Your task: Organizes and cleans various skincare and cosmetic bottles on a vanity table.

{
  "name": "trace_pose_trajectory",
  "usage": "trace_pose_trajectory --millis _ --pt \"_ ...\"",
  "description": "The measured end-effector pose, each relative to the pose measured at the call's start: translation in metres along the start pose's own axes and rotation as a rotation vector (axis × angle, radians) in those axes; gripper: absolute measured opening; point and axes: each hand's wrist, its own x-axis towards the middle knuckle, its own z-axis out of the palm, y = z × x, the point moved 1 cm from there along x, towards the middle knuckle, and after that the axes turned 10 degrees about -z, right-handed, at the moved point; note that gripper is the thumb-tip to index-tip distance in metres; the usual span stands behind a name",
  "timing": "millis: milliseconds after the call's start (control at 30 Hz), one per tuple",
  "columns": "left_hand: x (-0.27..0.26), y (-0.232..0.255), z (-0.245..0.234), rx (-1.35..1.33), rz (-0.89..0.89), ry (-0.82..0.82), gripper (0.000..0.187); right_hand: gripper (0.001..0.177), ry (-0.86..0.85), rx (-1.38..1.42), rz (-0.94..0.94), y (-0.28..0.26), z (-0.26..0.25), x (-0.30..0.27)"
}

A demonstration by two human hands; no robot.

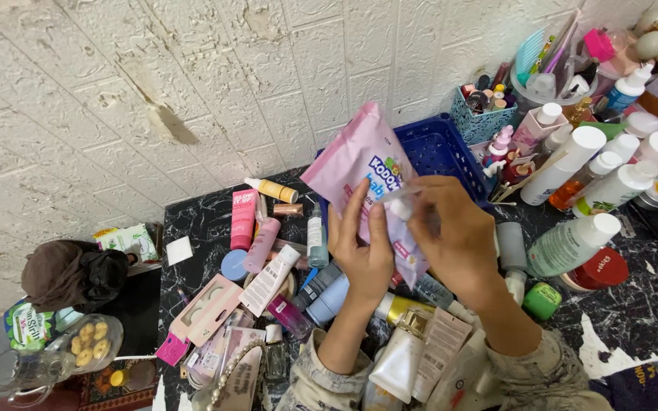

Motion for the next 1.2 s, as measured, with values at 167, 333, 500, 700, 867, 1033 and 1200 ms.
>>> trace_pose_trajectory --millis 167,333,500,700,867,1033,1200 --pt "0.0 0.001 0.0 0.002 0.024 0.021 0.031 0.02 -0.05 -0.098 -0.028 -0.003 0.001 0.001" --pt "-0.002 -0.006 0.001 0.062 0.13 0.038 0.033 0.016 -0.008 0.061 -0.018 -0.005 0.003 0.003" --pt "-0.006 -0.01 0.004 0.089 0.173 0.034 0.034 0.018 -0.003 0.114 0.0 -0.001 0.006 0.003" --pt "-0.008 -0.014 0.004 0.112 0.144 -0.002 0.036 0.02 -0.048 0.271 0.038 0.021 0.007 -0.004" --pt "0.009 -0.018 0.002 0.13 0.05 0.034 0.042 0.016 -0.116 0.565 0.142 0.032 -0.009 -0.016" --pt "0.014 -0.029 0.0 -0.084 -0.199 -0.001 0.049 0.01 0.016 0.846 0.155 0.034 -0.035 -0.024" --pt "0.012 -0.017 0.005 0.05 -0.166 -0.084 0.078 0.011 0.16 0.995 0.13 0.014 -0.047 -0.022"
